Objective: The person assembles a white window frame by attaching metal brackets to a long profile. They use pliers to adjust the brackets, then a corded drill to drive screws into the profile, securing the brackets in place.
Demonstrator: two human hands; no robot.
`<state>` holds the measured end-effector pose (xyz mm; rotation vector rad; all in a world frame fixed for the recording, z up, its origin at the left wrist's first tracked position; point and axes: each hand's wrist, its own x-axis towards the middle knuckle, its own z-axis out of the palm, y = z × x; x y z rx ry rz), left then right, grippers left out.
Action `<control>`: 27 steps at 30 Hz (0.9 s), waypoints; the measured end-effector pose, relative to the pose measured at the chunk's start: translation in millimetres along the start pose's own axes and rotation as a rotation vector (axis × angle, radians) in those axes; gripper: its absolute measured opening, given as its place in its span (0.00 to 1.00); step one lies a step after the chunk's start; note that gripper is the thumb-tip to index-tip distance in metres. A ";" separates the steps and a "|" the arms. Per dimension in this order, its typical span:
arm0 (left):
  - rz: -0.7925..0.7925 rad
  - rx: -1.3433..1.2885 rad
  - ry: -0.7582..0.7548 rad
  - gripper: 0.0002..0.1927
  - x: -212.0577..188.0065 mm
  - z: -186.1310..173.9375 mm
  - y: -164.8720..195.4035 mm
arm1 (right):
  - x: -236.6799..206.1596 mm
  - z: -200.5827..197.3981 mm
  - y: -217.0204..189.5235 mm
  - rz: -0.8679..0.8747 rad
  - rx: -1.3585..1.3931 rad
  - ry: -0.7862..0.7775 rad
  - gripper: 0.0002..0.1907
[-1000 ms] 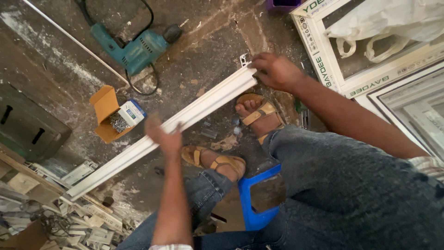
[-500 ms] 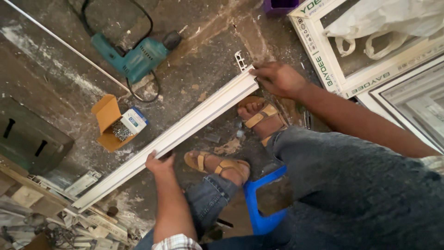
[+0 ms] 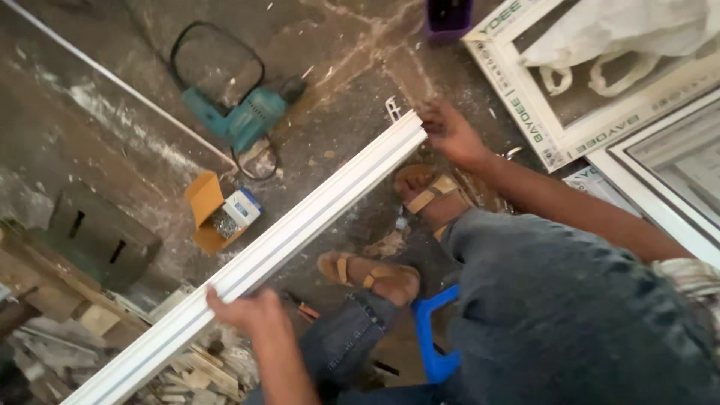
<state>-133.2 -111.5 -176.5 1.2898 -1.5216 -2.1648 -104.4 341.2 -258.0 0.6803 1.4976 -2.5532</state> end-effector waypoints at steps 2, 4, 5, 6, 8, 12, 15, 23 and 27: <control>0.061 0.070 -0.102 0.36 -35.1 18.8 25.5 | -1.0 -4.6 6.8 0.073 0.032 0.049 0.35; 0.127 0.131 -0.166 0.37 -70.9 38.8 43.0 | -4.2 -3.8 13.2 0.048 0.003 0.078 0.38; 0.147 0.158 -0.175 0.37 -88.6 47.5 49.6 | -7.4 -2.9 15.5 0.044 -0.012 0.092 0.39; 0.170 0.185 -0.180 0.37 -105.0 55.3 55.2 | -10.4 -1.3 17.4 0.044 0.043 0.095 0.40; 0.194 0.226 -0.181 0.37 -128.3 69.5 60.3 | -14.7 3.4 18.9 0.044 0.152 0.094 0.41; 0.225 0.327 -0.178 0.37 -138.3 75.9 67.2 | -21.2 -0.6 6.5 0.088 0.276 0.117 0.39; 0.352 0.643 -0.423 0.38 -115.0 59.2 69.0 | -27.5 -11.8 -11.3 0.117 0.309 0.112 0.34; -0.213 0.244 0.148 0.37 -0.4 -22.4 50.7 | -56.3 -21.5 -43.1 0.085 -0.225 0.141 0.22; -0.338 0.319 0.183 0.37 16.6 -61.8 26.1 | -60.5 -18.8 -43.0 0.011 -0.131 0.069 0.23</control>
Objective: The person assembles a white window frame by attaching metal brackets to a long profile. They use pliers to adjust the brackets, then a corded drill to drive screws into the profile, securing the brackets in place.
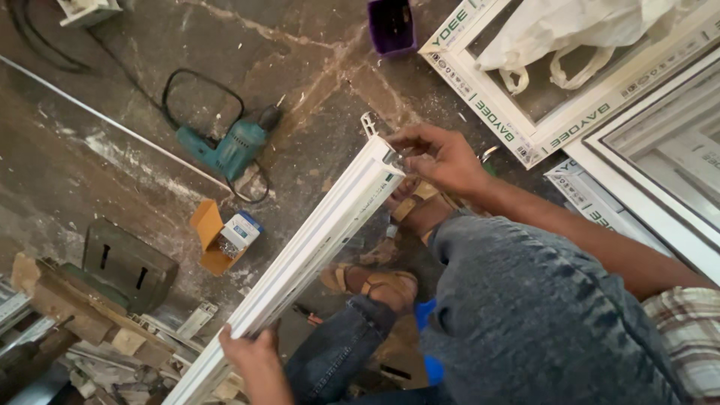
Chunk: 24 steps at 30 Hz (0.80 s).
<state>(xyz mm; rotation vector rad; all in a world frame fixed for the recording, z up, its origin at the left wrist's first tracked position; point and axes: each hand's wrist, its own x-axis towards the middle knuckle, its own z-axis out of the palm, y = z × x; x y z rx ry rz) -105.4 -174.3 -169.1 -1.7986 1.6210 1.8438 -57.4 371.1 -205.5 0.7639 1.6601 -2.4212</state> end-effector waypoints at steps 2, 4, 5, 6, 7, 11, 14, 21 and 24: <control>-0.030 -0.006 0.005 0.38 7.1 -5.7 -13.2 | 6.0 1.9 1.9 -0.099 -0.096 0.002 0.21; -0.076 -0.050 0.023 0.38 10.6 -6.3 -21.8 | 11.9 2.8 2.9 -0.135 -0.178 -0.015 0.21; -0.109 -0.088 0.043 0.38 12.2 -6.2 -24.7 | 13.7 3.1 2.9 -0.150 -0.219 -0.021 0.20; -0.143 -0.124 0.062 0.37 13.1 -5.5 -26.4 | 15.0 4.4 2.9 -0.143 -0.239 -0.013 0.19; -0.129 -0.093 0.072 0.38 13.9 -4.6 -27.6 | 15.4 5.5 2.5 -0.134 -0.259 -0.004 0.18; -0.105 -0.077 0.058 0.39 20.0 1.1 -31.6 | 15.4 8.9 0.5 -0.103 -0.443 0.024 0.16; -0.135 -0.194 -0.007 0.40 28.6 7.3 -39.1 | 17.1 10.7 1.7 -0.133 -0.455 0.038 0.09; -0.144 -0.254 -0.091 0.40 40.1 13.7 -66.8 | 16.8 8.7 12.8 -0.111 -0.481 0.054 0.08; -0.160 -0.237 -0.076 0.40 41.3 13.5 -80.8 | 16.2 6.2 22.3 -0.041 -0.484 0.051 0.08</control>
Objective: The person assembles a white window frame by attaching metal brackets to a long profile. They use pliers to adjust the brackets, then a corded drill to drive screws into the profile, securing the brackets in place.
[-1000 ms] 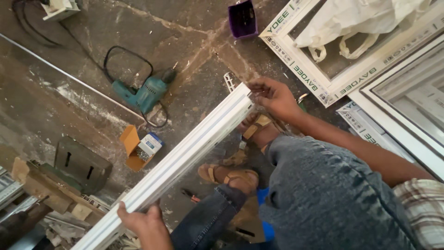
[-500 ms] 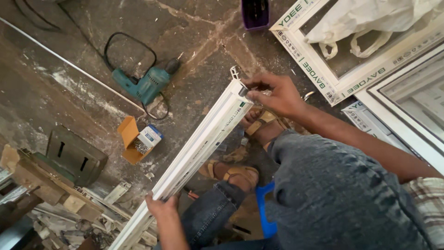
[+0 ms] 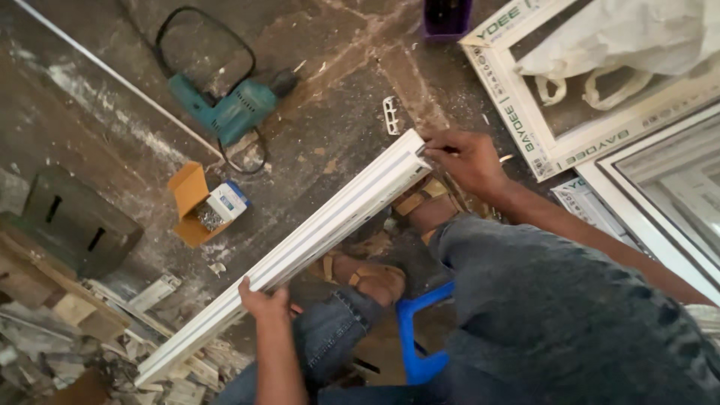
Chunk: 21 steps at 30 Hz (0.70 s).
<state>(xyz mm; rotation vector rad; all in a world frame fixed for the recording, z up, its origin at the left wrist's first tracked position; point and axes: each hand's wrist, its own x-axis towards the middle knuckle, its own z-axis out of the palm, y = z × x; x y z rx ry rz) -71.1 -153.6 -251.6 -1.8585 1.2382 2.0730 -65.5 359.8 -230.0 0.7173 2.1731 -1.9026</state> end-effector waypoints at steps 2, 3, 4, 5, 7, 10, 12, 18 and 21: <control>-0.004 0.007 0.003 0.40 3.8 0.0 -7.4 | -0.1 3.7 5.8 0.059 0.026 0.010 0.09; -0.005 0.009 -0.002 0.40 6.3 0.6 -9.6 | 0.7 6.4 8.7 0.062 0.071 0.015 0.09; -0.009 0.012 0.004 0.40 8.9 1.3 -12.1 | 3.2 8.8 11.4 0.063 0.116 0.020 0.08; -0.013 0.020 0.011 0.40 11.8 2.5 -13.5 | 6.3 10.8 13.7 0.064 0.159 0.023 0.08; -0.038 0.024 -0.015 0.39 18.2 5.8 -14.7 | 12.6 12.3 17.3 0.082 0.121 0.027 0.09; -0.105 -0.009 -0.088 0.38 27.4 12.8 -13.3 | 23.5 16.6 18.3 0.081 0.112 0.011 0.11; -0.136 -0.026 -0.086 0.37 32.1 18.0 -12.1 | 29.8 18.8 16.6 0.077 0.166 0.001 0.09; -0.121 0.063 -0.091 0.36 41.4 29.5 -11.8 | 36.9 23.2 11.6 -0.004 0.178 -0.035 0.07; -0.121 0.081 -0.104 0.34 46.0 29.6 -10.6 | 36.9 26.8 12.1 0.006 0.158 -0.059 0.07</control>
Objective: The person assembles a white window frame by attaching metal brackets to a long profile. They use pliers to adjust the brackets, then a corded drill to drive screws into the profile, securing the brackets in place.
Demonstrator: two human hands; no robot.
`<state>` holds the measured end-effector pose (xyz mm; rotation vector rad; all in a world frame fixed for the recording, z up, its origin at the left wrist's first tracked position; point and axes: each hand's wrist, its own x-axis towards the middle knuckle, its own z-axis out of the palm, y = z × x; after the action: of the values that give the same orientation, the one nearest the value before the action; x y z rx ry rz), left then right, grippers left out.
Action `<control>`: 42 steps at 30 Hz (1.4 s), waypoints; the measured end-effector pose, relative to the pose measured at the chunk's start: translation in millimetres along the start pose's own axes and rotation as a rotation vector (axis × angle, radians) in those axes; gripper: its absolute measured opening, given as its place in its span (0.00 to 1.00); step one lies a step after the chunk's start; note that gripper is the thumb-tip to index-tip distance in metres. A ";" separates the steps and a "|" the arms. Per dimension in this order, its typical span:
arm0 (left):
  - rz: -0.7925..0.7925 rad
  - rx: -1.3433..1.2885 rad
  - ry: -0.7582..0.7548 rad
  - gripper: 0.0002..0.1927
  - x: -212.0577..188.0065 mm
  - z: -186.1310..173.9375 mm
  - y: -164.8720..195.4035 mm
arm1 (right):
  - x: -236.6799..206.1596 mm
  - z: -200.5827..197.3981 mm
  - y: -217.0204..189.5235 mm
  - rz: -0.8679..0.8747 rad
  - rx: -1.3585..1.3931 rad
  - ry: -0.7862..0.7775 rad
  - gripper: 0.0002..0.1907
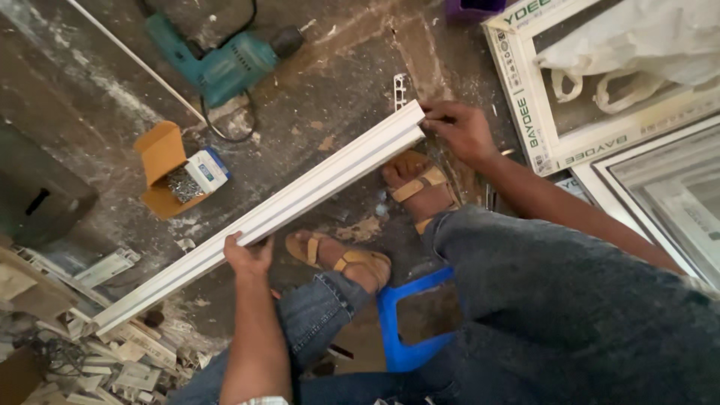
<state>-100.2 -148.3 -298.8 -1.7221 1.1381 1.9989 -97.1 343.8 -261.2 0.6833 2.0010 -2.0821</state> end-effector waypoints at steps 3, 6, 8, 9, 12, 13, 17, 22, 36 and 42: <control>-0.022 0.018 0.021 0.28 5.5 -1.3 5.4 | 6.0 7.9 0.6 -0.068 -0.016 -0.020 0.08; -0.016 0.097 0.094 0.24 12.5 -0.1 12.1 | 10.0 14.0 -1.1 -0.066 -0.025 -0.020 0.07; -0.004 0.092 0.105 0.23 15.1 2.1 15.4 | 12.3 15.7 -3.0 -0.040 0.021 -0.035 0.06; 0.003 0.090 0.108 0.23 16.1 3.3 16.6 | 13.2 15.6 -3.5 0.035 -0.029 -0.030 0.07; -0.025 0.243 0.162 0.23 15.5 5.1 17.5 | 14.7 13.4 -5.5 0.156 -0.014 -0.047 0.09; -0.028 0.221 0.149 0.23 14.5 5.6 16.9 | 15.0 12.4 -6.0 0.127 0.098 -0.073 0.09; -0.014 0.224 0.113 0.24 9.1 7.3 6.7 | 14.9 7.2 -8.6 0.099 0.254 -0.155 0.13; 0.000 0.232 0.005 0.25 2.4 12.7 -14.8 | 14.3 4.9 -23.9 -0.004 0.113 -0.146 0.12; 0.053 0.338 0.076 0.26 -5.0 21.7 -42.0 | 32.4 18.2 -86.8 -0.086 0.005 -0.197 0.22; 0.038 0.278 0.049 0.30 -8.9 25.0 -47.2 | 28.3 11.6 -87.5 -0.142 -0.316 -0.300 0.30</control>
<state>-85.0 -97.4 -309.0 -1.6255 1.3995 1.7297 -162.0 344.9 -195.0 0.1663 2.1778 -1.7479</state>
